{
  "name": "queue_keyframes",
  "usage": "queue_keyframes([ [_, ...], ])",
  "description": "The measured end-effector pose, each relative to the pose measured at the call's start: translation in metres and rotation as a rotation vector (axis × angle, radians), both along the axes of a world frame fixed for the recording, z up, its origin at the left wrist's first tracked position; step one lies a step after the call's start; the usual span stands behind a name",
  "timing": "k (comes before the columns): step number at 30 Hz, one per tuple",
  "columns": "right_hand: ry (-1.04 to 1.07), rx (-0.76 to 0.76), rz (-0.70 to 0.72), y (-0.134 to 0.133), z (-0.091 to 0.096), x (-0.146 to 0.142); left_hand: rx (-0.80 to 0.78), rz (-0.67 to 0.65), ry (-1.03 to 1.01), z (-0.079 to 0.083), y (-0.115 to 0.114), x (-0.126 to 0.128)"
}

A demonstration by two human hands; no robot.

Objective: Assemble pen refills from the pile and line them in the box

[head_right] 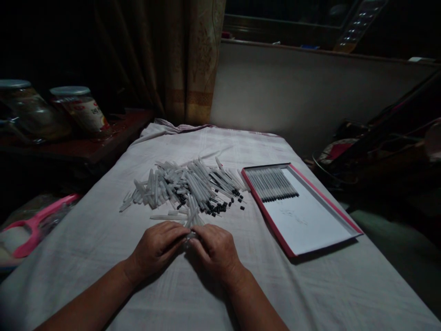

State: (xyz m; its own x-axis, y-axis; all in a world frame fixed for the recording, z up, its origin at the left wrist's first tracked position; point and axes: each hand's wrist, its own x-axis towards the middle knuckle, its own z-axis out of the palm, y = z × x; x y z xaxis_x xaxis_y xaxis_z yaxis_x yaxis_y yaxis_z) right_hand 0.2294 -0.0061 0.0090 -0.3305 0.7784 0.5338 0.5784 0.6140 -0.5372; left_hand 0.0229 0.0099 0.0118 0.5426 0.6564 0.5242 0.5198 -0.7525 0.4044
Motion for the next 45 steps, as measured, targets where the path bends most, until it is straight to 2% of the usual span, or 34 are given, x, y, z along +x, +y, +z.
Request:
queue_keyframes([
  [3, 0.028, -0.025, -0.033, 0.002, 0.002, 0.006, 0.047, 0.069, -0.016, 0.0, 0.008, -0.011],
  [7, 0.221, -0.106, -0.242, 0.008, 0.0, 0.023, 0.081, 0.307, -0.009, -0.004, 0.026, -0.029],
  [10, 0.362, -0.172, -0.357, 0.012, -0.006, 0.031, 0.049, 0.392, 0.105, -0.008, 0.034, -0.033],
  [14, 0.416, -0.228, -0.362, 0.013, -0.012, 0.029, -0.027, 0.398, 0.215, -0.009, 0.032, -0.025],
  [21, 0.412, -0.181, -0.301, 0.01, -0.009, 0.022, -0.065, 0.44, 0.139, -0.01, 0.029, -0.022],
  [25, 0.405, -0.149, -0.251, 0.008, -0.005, 0.021, -0.053, 0.421, 0.008, -0.012, 0.028, -0.026],
  [30, 0.399, -0.134, -0.211, 0.007, 0.0, 0.02, -0.115, 0.288, -0.135, -0.008, 0.024, -0.026],
  [39, 0.38, -0.15, -0.17, 0.005, -0.001, 0.017, -0.076, 0.194, -0.098, -0.007, 0.018, -0.022],
  [42, 0.346, -0.223, -0.135, 0.005, -0.001, 0.017, -0.071, 0.151, -0.106, -0.007, 0.015, -0.019],
  [45, 0.262, -0.391, -0.048, 0.005, -0.001, 0.02, -0.094, 0.118, -0.116, -0.007, 0.012, -0.017],
])
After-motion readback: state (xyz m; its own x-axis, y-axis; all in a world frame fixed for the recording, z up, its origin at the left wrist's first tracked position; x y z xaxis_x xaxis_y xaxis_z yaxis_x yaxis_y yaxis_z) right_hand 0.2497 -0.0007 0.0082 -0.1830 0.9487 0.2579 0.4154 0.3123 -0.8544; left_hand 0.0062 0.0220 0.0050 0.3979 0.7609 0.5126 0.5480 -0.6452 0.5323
